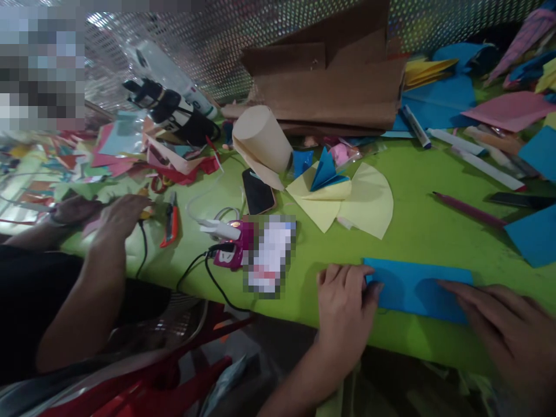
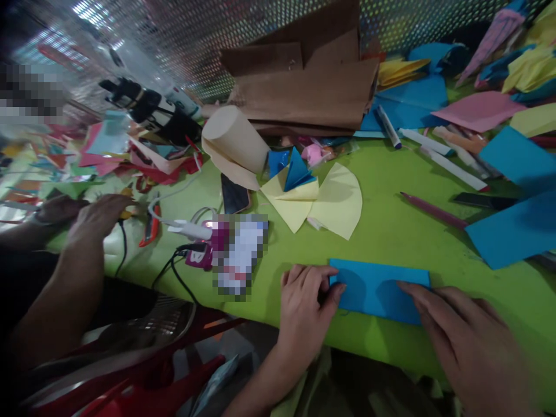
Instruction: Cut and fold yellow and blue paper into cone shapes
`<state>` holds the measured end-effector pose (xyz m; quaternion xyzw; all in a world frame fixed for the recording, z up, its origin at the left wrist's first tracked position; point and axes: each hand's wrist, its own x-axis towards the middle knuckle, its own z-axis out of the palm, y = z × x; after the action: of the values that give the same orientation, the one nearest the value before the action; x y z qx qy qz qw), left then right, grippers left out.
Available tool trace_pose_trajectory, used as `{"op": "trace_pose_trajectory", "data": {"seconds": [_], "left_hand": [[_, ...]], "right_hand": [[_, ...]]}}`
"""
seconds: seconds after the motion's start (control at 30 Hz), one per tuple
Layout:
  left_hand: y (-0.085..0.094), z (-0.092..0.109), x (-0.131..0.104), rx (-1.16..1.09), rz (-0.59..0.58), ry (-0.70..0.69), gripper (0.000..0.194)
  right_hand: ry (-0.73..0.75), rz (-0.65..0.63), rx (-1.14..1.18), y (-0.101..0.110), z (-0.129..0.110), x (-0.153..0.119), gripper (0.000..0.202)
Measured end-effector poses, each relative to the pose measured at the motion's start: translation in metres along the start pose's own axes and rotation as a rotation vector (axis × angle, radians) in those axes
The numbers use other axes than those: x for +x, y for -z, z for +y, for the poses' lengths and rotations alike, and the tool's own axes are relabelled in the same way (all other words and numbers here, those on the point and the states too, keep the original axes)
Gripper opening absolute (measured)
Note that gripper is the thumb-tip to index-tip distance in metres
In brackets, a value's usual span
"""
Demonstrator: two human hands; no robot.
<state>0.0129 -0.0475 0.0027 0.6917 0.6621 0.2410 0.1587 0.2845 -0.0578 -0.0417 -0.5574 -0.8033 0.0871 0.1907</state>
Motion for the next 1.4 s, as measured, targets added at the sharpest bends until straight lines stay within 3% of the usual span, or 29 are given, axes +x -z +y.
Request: {"op": "trace_pose_trajectory", "data": {"seconds": [0.23,0.83,0.97,1.03,1.2,1.4], "left_hand": [[0.000,-0.002,0.000,0.037,-0.016,-0.037,0.007],[0.004,-0.004,0.002,0.137,-0.078,-0.135,0.010],[0.005,-0.001,0.002,0.234,-0.038,-0.217,0.014],[0.006,-0.001,0.004,0.275,-0.025,-0.332,0.024],[0.010,-0.006,0.014,0.278,-0.275,-0.702,0.034],[0.019,-0.014,0.012,0.302,-0.434,-0.751,0.052]], "right_hand": [[0.000,-0.061,0.052,0.015,-0.019,0.013,0.032],[-0.138,-0.083,0.093,0.017,-0.028,0.019,0.027],[-0.156,-0.074,0.065,0.017,-0.029,0.019,0.029],[-0.153,-0.067,0.055,0.017,-0.029,0.020,0.029],[-0.138,-0.066,0.031,0.019,-0.030,0.022,0.031],[-0.115,-0.057,0.019,0.020,-0.032,0.022,0.033]]}}
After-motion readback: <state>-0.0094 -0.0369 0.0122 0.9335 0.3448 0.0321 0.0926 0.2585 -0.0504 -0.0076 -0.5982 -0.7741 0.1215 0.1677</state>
